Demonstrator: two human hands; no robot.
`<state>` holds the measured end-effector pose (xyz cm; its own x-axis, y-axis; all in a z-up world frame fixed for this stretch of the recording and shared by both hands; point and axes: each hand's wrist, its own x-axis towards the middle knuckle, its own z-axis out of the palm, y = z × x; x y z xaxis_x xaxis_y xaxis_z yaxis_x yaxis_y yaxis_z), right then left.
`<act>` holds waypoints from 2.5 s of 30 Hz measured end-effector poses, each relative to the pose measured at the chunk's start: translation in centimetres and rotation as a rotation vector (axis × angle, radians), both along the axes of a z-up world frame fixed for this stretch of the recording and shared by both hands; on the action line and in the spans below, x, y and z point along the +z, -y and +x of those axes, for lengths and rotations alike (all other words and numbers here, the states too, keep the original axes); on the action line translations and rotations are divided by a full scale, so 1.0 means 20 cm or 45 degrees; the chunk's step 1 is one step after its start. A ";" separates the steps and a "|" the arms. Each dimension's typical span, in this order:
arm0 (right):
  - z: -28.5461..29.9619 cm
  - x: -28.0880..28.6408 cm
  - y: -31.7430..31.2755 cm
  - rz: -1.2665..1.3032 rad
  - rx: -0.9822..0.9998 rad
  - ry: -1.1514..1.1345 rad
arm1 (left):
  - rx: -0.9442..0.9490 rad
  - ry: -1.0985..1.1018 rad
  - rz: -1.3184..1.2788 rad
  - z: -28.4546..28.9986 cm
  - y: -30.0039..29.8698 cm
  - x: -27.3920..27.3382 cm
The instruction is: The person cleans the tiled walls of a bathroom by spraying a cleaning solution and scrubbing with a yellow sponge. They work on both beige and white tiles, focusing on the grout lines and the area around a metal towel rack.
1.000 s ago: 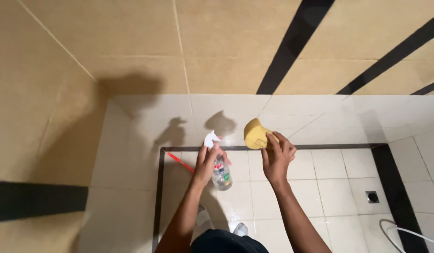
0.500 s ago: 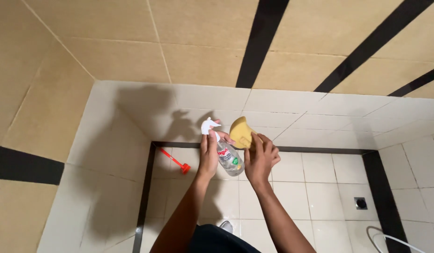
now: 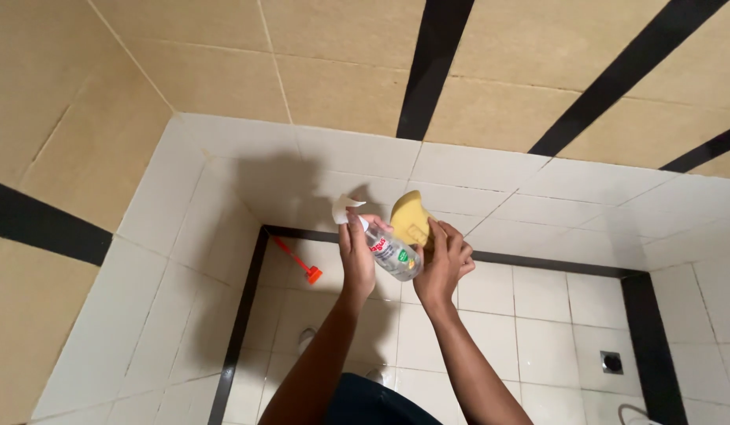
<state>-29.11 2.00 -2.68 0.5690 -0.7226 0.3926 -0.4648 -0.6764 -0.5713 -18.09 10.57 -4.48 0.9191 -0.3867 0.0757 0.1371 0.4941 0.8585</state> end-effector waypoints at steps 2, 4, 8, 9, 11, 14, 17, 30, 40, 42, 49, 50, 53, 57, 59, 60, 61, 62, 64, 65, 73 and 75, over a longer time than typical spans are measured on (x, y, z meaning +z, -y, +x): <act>0.00 0.00 0.01 -0.005 0.004 -0.001 | 0.028 0.005 0.015 -0.03 -0.03 0.18; 0.00 0.00 0.02 -0.014 0.010 0.000 | 0.058 0.011 0.026 -0.05 -0.03 0.19; 0.00 0.00 0.02 0.017 0.034 0.033 | 0.019 0.074 0.114 -0.06 -0.04 0.12; 0.00 -0.01 0.01 0.026 0.033 0.028 | 0.016 0.065 0.178 -0.06 -0.05 0.16; 0.00 -0.01 0.01 0.015 0.039 0.015 | 0.035 -0.008 0.161 -0.06 -0.06 0.19; 0.01 -0.02 0.01 -0.003 0.044 0.002 | 0.086 -0.092 0.066 -0.06 -0.08 0.31; 0.01 -0.02 0.04 -0.030 0.039 0.023 | 0.157 -0.096 -0.014 -0.03 -0.08 0.26; 0.03 -0.01 0.16 -0.131 0.015 0.004 | 0.284 -0.169 -0.033 0.27 -0.07 0.26; 0.28 0.04 0.12 -0.199 0.029 -0.056 | 0.268 -0.248 0.008 0.70 -0.06 0.06; 0.35 0.07 0.11 -0.235 0.024 -0.029 | 0.275 -0.387 0.111 0.77 -0.07 0.08; 0.53 0.04 0.08 -0.193 -0.061 -0.057 | 0.113 -0.292 0.088 0.94 -0.07 0.05; 0.54 0.04 0.07 -0.200 -0.067 -0.055 | 0.072 -0.267 0.140 0.95 -0.05 0.05; 0.58 0.03 0.07 -0.205 -0.112 -0.056 | -0.068 -0.260 0.170 0.97 -0.01 0.06; 0.60 0.05 0.06 -0.183 -0.185 -0.036 | -0.233 -0.236 0.283 0.99 0.09 -0.04; 0.59 0.04 0.07 -0.196 -0.240 -0.047 | -0.269 -0.260 0.288 0.99 0.15 -0.09; 0.59 0.04 0.07 -0.209 -0.269 -0.054 | -0.277 -0.285 0.292 0.99 0.18 -0.11; 0.59 0.04 0.06 -0.209 -0.298 -0.057 | -0.306 -0.283 0.295 0.98 0.19 -0.10; 0.58 0.05 0.06 -0.204 -0.303 -0.065 | -0.358 -0.257 0.322 0.98 0.20 -0.09; 0.57 0.07 0.06 -0.198 -0.340 -0.073 | -0.440 -0.226 0.351 0.96 0.23 -0.06; 0.57 0.08 0.06 -0.206 -0.360 -0.086 | -0.460 -0.197 0.339 0.95 0.25 -0.03; 0.49 0.08 0.08 -0.263 -0.516 -0.046 | -0.667 -0.102 0.410 0.87 0.39 0.08; 0.47 0.09 0.07 -0.273 -0.538 -0.042 | -0.638 -0.103 0.488 0.85 0.44 0.00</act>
<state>-19.67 0.58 -0.82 0.2573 -0.7981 0.5448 -0.7403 -0.5252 -0.4196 -1.07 1.75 -4.45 0.6166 -0.7574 -0.2150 0.3436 0.0131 0.9390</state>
